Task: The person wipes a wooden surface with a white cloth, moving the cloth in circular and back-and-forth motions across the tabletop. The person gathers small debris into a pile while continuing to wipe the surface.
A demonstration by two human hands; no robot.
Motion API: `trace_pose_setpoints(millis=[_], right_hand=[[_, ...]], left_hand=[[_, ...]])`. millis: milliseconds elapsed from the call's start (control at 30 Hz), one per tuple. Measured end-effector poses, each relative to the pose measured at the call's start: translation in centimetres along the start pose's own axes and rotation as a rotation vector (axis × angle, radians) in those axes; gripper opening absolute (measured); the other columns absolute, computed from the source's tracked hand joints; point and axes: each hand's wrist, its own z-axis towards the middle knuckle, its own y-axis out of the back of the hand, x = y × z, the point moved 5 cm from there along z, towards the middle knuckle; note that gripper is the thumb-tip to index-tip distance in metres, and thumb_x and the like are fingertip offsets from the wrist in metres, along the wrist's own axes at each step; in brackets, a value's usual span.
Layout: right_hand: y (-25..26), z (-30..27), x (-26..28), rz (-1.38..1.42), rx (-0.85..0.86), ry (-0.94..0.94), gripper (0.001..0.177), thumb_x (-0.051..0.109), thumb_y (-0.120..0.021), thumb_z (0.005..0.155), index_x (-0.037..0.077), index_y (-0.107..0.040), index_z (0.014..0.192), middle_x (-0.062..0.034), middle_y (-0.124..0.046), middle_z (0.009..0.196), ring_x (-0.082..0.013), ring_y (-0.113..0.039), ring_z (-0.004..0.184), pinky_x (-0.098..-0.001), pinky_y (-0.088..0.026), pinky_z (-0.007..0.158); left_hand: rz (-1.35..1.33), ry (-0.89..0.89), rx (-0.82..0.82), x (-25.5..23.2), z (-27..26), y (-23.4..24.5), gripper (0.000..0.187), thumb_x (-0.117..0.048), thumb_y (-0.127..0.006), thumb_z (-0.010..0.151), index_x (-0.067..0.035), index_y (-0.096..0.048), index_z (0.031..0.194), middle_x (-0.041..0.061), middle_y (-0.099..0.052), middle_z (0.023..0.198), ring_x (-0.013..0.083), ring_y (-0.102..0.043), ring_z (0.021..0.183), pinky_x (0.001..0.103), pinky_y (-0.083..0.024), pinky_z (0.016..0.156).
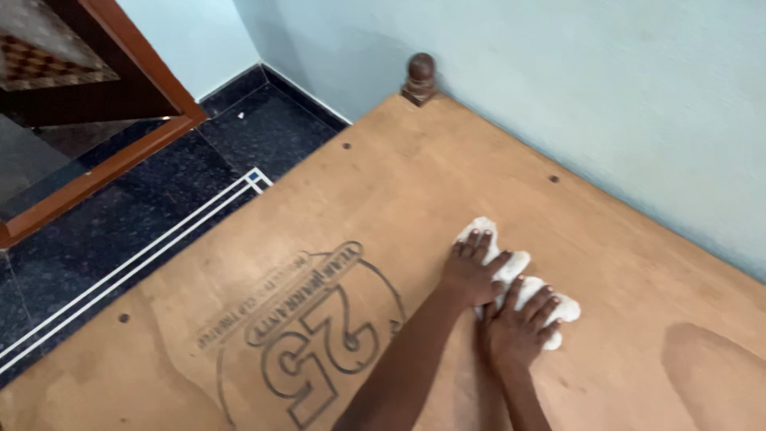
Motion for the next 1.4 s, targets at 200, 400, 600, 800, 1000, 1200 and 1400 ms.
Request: trace_pose_setpoints(millis=[200, 400, 600, 800, 1000, 1200, 1400], right_hand=[[-2.1, -2.2, 15.1, -0.02, 0.168, 0.148, 0.078, 0.06, -0.035, 0.097, 0.02, -0.02, 0.162, -0.0304, -0.008, 0.165, -0.0502, -0.003, 0.153, -0.0677, -0.007, 0.117], [-3.0, -4.5, 27.2, -0.044, 0.273, 0.278, 0.079, 0.059, -0.036, 0.098, 0.02, -0.015, 0.163, -0.0295, -0.006, 0.165, -0.0503, -0.002, 0.152, -0.0664, -0.005, 0.118], [-3.6, -6.6, 39.1, -0.04, 0.279, 0.508, 0.077, 0.058, -0.035, 0.099, 0.023, -0.015, 0.164, -0.0292, -0.006, 0.167, -0.0502, -0.004, 0.153, -0.066, -0.007, 0.118], [-3.5, -10.6, 48.2, -0.031, 0.39, 0.726, 0.073, 0.059, -0.033, 0.1, 0.025, -0.017, 0.163, -0.0284, -0.006, 0.166, -0.0478, -0.003, 0.153, -0.0633, -0.006, 0.12], [-1.4, -14.6, 49.6, 0.037, 0.388, 0.904, 0.071, 0.057, -0.038, 0.099, 0.024, -0.026, 0.16, -0.0255, -0.01, 0.166, -0.0442, -0.007, 0.154, -0.0608, -0.007, 0.12], [0.8, -13.7, 45.3, 0.198, 0.46, 1.109, 0.066, 0.05, -0.045, 0.098, 0.025, -0.036, 0.159, -0.0205, -0.016, 0.168, -0.0404, -0.01, 0.155, -0.0589, -0.01, 0.122], [2.4, -9.7, 39.5, 0.144, 0.514, 1.135, 0.066, 0.041, -0.056, 0.09, 0.036, -0.039, 0.154, -0.0107, -0.014, 0.168, -0.0382, -0.005, 0.155, -0.0602, -0.005, 0.122]], left_hand=[[-0.056, 0.111, -0.128, 15.3, -7.1, 2.1, 0.076, -0.058, -0.051, 0.092, -0.035, -0.027, 0.161, 0.016, -0.005, 0.172, 0.0385, 0.0, 0.159, 0.056, -0.005, 0.125], [-0.112, 0.266, -0.224, 26.8, -13.3, 3.1, 0.078, -0.058, -0.054, 0.091, -0.031, -0.031, 0.161, 0.018, -0.008, 0.171, 0.0403, -0.003, 0.157, 0.057, -0.006, 0.124], [-0.167, 0.468, -0.375, 38.1, -21.4, 4.5, 0.075, -0.059, -0.055, 0.092, -0.031, -0.036, 0.158, 0.017, -0.01, 0.172, 0.0393, -0.004, 0.158, 0.054, -0.007, 0.125], [-0.18, 0.659, -0.421, 44.6, -30.4, 4.4, 0.076, -0.058, -0.052, 0.093, -0.025, -0.034, 0.159, 0.021, -0.013, 0.168, 0.0425, -0.008, 0.155, 0.055, -0.008, 0.123], [-0.081, 0.73, -0.676, 42.0, -37.4, 4.0, 0.069, -0.05, -0.057, 0.094, -0.017, -0.046, 0.154, 0.03, -0.027, 0.162, 0.0504, -0.021, 0.151, 0.06, -0.019, 0.12], [-0.046, 0.748, -0.604, 36.9, -37.8, 2.7, 0.073, -0.048, -0.055, 0.094, -0.008, -0.042, 0.154, 0.036, -0.027, 0.159, 0.0535, -0.023, 0.148, 0.061, -0.02, 0.119], [-0.098, 0.649, -0.331, 30.2, -34.7, 2.4, 0.086, -0.056, -0.048, 0.098, -0.001, -0.02, 0.157, 0.042, -0.015, 0.157, 0.0567, -0.011, 0.147, 0.061, -0.013, 0.116]])
